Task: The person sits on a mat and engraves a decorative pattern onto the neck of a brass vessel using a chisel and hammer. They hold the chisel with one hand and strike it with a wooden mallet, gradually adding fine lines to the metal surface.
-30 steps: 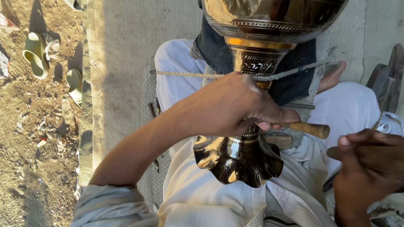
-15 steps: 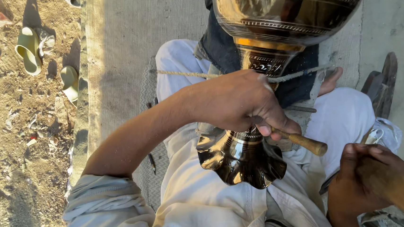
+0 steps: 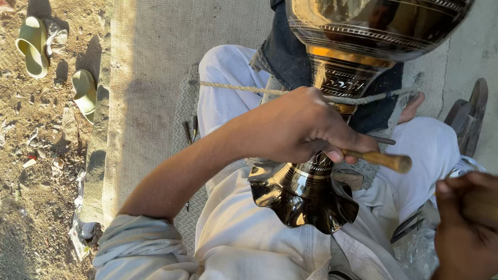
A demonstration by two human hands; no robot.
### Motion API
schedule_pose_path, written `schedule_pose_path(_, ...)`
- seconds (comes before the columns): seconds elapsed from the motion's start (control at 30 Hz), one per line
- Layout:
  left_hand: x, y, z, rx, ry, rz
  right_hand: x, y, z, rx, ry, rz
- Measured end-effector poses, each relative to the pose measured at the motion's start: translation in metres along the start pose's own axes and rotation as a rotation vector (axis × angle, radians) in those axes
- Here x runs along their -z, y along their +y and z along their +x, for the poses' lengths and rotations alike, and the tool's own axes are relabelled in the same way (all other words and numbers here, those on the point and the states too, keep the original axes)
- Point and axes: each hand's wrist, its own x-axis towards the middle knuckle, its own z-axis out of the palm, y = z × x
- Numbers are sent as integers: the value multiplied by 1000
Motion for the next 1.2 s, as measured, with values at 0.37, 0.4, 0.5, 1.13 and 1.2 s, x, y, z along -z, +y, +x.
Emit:
schedule_pose_path(0.37,-30,4,-28,95,326,40,27,70,67,80,-399,-287)
schedule_pose_path(0.4,-32,5,-30,87,372,-3,24,71,74,-54,-413,-144)
schedule_pose_path(0.5,-44,8,-36,162,474,40,15,61,92,-185,-451,19)
schedule_pose_path(1.13,-80,9,-37,256,786,-24,21,-6,148,216,-594,-229)
schedule_pose_path(1.2,-74,10,-32,144,691,-111,25,6,138,219,-553,-235)
